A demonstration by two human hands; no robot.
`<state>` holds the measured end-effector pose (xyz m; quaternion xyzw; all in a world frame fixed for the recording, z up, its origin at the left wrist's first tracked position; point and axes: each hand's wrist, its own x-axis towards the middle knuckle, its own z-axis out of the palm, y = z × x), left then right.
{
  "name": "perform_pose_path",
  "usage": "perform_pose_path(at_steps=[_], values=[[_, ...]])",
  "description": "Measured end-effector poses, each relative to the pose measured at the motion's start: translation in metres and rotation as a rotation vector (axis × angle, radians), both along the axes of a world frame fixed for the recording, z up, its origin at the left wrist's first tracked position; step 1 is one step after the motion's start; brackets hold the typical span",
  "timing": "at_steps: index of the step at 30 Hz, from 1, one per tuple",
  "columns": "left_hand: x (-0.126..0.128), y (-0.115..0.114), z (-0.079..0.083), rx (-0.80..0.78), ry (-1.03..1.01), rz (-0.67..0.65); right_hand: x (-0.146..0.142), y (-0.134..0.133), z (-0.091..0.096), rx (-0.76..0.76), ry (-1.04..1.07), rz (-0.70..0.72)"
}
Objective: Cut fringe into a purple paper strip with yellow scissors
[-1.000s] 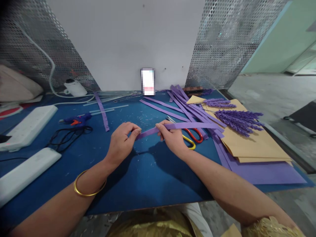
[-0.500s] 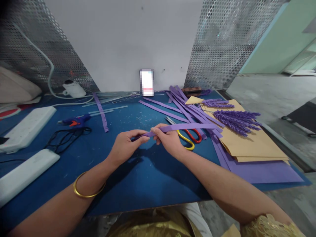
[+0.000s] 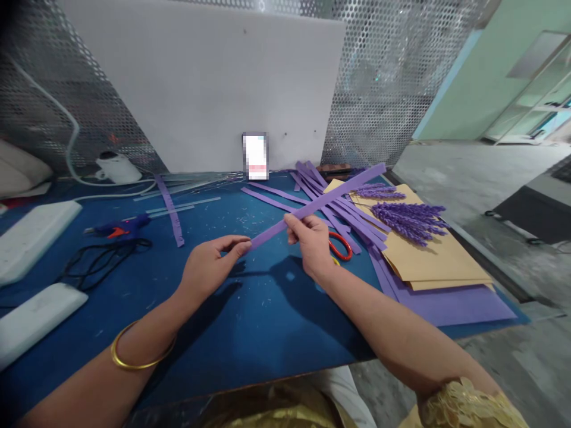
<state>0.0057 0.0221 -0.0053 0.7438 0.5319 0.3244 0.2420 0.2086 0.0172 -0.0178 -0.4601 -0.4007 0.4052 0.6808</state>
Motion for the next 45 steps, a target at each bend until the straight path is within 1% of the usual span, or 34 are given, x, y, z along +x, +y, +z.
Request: perform_pose_path(at_steps=[2, 3, 4, 6, 8, 10, 14, 17, 20, 23, 25, 28, 32, 36, 40, 45], values=[[0.002, -0.005, 0.000, 0.132, 0.079, -0.039, -0.012, -0.010, -0.003, -0.039, -0.027, 0.068], [0.003, -0.007, 0.000, 0.159, 0.085, -0.081, -0.019, -0.015, -0.005, -0.057, -0.038, 0.105], [0.005, -0.008, 0.000, 0.147, 0.074, -0.129, -0.024, -0.019, -0.007, -0.071, -0.045, 0.138], [0.006, -0.010, 0.001, 0.042, 0.027, -0.203, -0.031, -0.024, -0.010, -0.087, -0.049, 0.178], [0.006, -0.009, 0.003, -0.087, -0.026, -0.231, -0.029, -0.021, -0.010, -0.082, -0.034, 0.170], [0.004, -0.007, 0.007, -0.172, -0.071, -0.228, -0.018, -0.013, -0.007, -0.057, 0.001, 0.119], [-0.003, 0.000, 0.015, -0.244, -0.129, -0.225, 0.010, 0.007, 0.006, 0.025, 0.104, -0.025], [-0.006, 0.002, 0.018, -0.334, -0.202, -0.215, 0.019, 0.012, 0.012, 0.047, 0.150, -0.068], [-0.004, 0.000, 0.018, -0.377, -0.279, -0.205, 0.015, 0.009, 0.011, 0.032, 0.168, -0.045], [0.000, -0.005, 0.017, -0.384, -0.310, -0.192, 0.006, 0.002, 0.008, 0.009, 0.168, 0.020], [0.002, -0.006, 0.017, -0.423, -0.327, -0.174, 0.001, -0.002, 0.007, -0.002, 0.171, 0.063], [0.000, -0.005, 0.015, -0.598, -0.441, -0.160, 0.002, -0.003, 0.008, -0.004, 0.196, 0.095], [-0.004, 0.000, 0.014, -0.869, -0.666, -0.188, 0.010, 0.001, 0.013, 0.006, 0.273, 0.064], [-0.006, 0.001, 0.013, -1.046, -0.822, -0.191, 0.015, 0.003, 0.016, -0.022, 0.348, 0.076], [-0.005, 0.000, 0.014, -1.103, -0.887, -0.192, 0.014, 0.003, 0.017, -0.037, 0.364, 0.100], [-0.006, -0.001, 0.015, -1.095, -0.913, -0.285, 0.015, 0.006, 0.014, -0.002, 0.311, 0.080]])
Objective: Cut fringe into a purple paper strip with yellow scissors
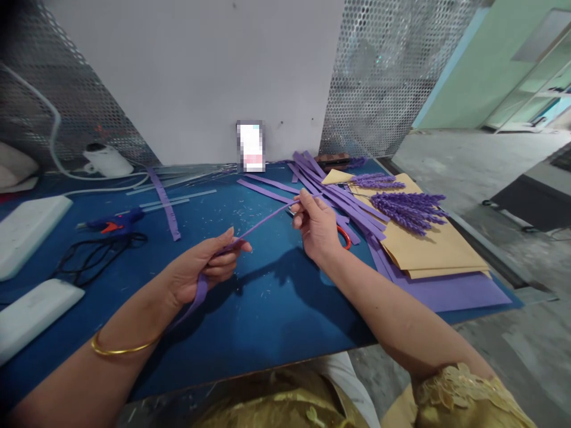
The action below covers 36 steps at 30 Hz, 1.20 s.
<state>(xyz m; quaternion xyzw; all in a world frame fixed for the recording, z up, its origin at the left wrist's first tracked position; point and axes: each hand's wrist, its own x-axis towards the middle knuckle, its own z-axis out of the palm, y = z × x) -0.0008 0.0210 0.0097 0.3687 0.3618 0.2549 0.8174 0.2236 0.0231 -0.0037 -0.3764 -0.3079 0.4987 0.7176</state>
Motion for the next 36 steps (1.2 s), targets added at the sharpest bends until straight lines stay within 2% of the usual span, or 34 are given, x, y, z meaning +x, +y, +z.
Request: perform_pose_path(at_steps=[6, 8, 11, 15, 17, 22, 25, 29, 36], values=[[-0.001, 0.002, -0.003, -0.024, -0.005, -0.043, 0.004, 0.002, -0.004, 0.027, -0.084, 0.000], [0.001, 0.000, -0.002, 0.063, 0.050, -0.019, 0.003, 0.001, -0.004, 0.038, -0.118, 0.015], [0.004, -0.004, -0.001, 0.298, 0.157, 0.023, -0.003, -0.005, -0.003, 0.052, -0.185, 0.062], [0.007, -0.008, 0.001, 0.464, 0.269, 0.034, -0.013, -0.014, -0.002, 0.068, -0.289, 0.158], [0.007, -0.007, 0.000, 0.597, 0.387, 0.074, -0.015, -0.015, -0.002, 0.078, -0.322, 0.170], [0.003, -0.008, -0.001, 1.175, 0.767, 0.300, -0.008, -0.009, -0.002, 0.101, -0.293, 0.058], [0.001, -0.013, -0.001, 1.420, 0.884, 0.328, -0.008, -0.008, -0.001, 0.103, -0.252, 0.017], [0.002, -0.016, 0.000, 1.508, 0.987, 0.331, -0.011, -0.009, -0.001, 0.111, -0.207, 0.006], [0.001, -0.015, -0.002, 1.551, 1.040, 0.472, -0.011, -0.012, 0.000, 0.152, -0.165, 0.059]])
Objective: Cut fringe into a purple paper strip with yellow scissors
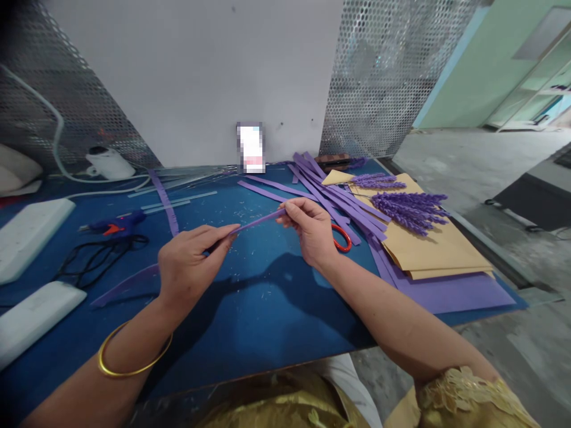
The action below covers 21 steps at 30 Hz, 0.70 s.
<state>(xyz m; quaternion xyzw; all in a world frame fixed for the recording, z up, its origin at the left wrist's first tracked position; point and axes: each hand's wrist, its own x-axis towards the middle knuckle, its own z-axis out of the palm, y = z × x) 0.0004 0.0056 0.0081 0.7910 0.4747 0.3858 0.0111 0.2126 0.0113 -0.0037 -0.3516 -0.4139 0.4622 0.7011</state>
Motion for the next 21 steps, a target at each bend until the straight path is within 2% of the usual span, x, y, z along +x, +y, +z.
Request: perform_pose_path(at_steps=[7, 21], values=[[-0.0007, 0.0006, -0.0003, 0.099, -0.035, 0.038, 0.0006, -0.0017, 0.0011, 0.035, 0.027, 0.043], [0.0023, -0.0026, 0.0036, 0.051, -0.082, 0.037, -0.0010, -0.0022, 0.0003, 0.010, 0.014, 0.037]])
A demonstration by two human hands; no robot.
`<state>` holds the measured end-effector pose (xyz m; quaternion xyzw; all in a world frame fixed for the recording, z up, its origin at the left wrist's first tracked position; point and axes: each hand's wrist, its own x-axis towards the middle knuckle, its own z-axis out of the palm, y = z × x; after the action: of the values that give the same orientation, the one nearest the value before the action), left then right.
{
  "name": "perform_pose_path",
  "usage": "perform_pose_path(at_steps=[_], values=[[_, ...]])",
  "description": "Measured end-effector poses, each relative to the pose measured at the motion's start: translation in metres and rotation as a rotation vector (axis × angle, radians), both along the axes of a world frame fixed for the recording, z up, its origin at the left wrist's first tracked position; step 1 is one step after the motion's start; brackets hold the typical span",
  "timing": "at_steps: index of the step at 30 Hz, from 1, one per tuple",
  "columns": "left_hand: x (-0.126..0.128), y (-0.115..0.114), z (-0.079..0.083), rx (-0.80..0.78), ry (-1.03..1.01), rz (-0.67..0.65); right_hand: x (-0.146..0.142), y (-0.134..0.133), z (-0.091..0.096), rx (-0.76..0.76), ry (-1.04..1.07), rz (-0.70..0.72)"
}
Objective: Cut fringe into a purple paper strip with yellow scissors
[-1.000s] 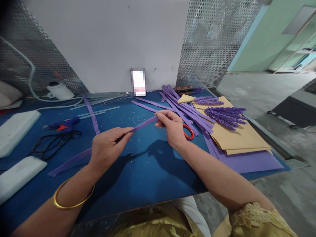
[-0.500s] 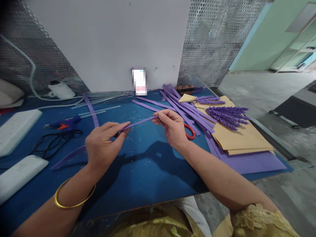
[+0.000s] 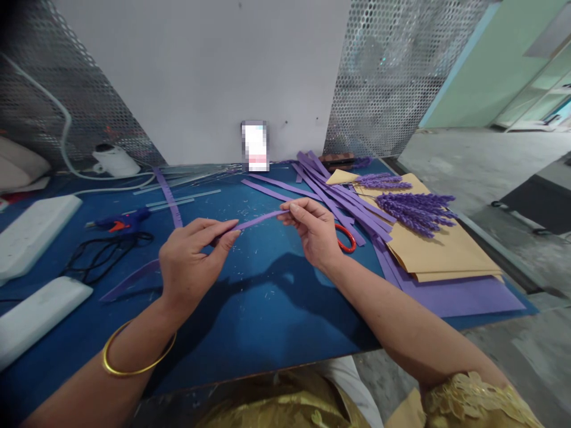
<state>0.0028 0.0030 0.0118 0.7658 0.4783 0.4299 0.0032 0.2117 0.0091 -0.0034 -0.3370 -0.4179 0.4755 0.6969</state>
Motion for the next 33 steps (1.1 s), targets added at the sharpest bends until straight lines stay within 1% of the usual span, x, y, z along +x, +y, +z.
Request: perform_pose_path(at_steps=[5, 7, 9, 12, 16, 18, 21, 24, 26, 29, 31, 33], values=[[0.000, 0.000, 0.001, -0.027, -0.017, -0.005, 0.001, 0.002, -0.002, -0.014, -0.024, -0.013], [-0.001, 0.000, 0.001, -0.043, 0.003, -0.005, 0.001, 0.002, -0.001, -0.020, -0.044, -0.015], [-0.001, 0.001, 0.000, -0.092, 0.037, -0.029, -0.001, 0.000, -0.002, -0.030, -0.081, -0.010], [0.002, 0.001, -0.003, -0.237, 0.049, -0.120, -0.009, -0.006, -0.004, -0.059, -0.158, 0.024], [0.007, 0.001, -0.004, -0.478, -0.051, -0.266, -0.019, -0.012, -0.011, -0.110, -0.240, 0.077], [0.008, 0.001, -0.003, -0.588, -0.117, -0.287, -0.019, -0.012, -0.013, -0.125, -0.264, 0.070], [0.008, 0.003, -0.001, -0.729, -0.220, -0.290, -0.014, -0.008, -0.013, -0.134, -0.285, 0.023], [0.007, 0.006, 0.001, -0.784, -0.283, -0.277, -0.009, -0.004, -0.012, -0.133, -0.308, -0.031], [0.007, 0.006, 0.001, -0.794, -0.316, -0.276, -0.008, -0.003, -0.013, -0.130, -0.345, -0.039], [0.009, 0.005, 0.000, -0.837, -0.367, -0.322, -0.014, -0.007, -0.018, -0.125, -0.446, 0.015], [0.012, 0.003, -0.003, -0.902, -0.379, -0.367, -0.020, -0.011, -0.022, -0.118, -0.538, 0.066], [0.014, 0.002, -0.007, -0.963, -0.405, -0.380, -0.021, -0.012, -0.022, -0.104, -0.644, 0.077]])
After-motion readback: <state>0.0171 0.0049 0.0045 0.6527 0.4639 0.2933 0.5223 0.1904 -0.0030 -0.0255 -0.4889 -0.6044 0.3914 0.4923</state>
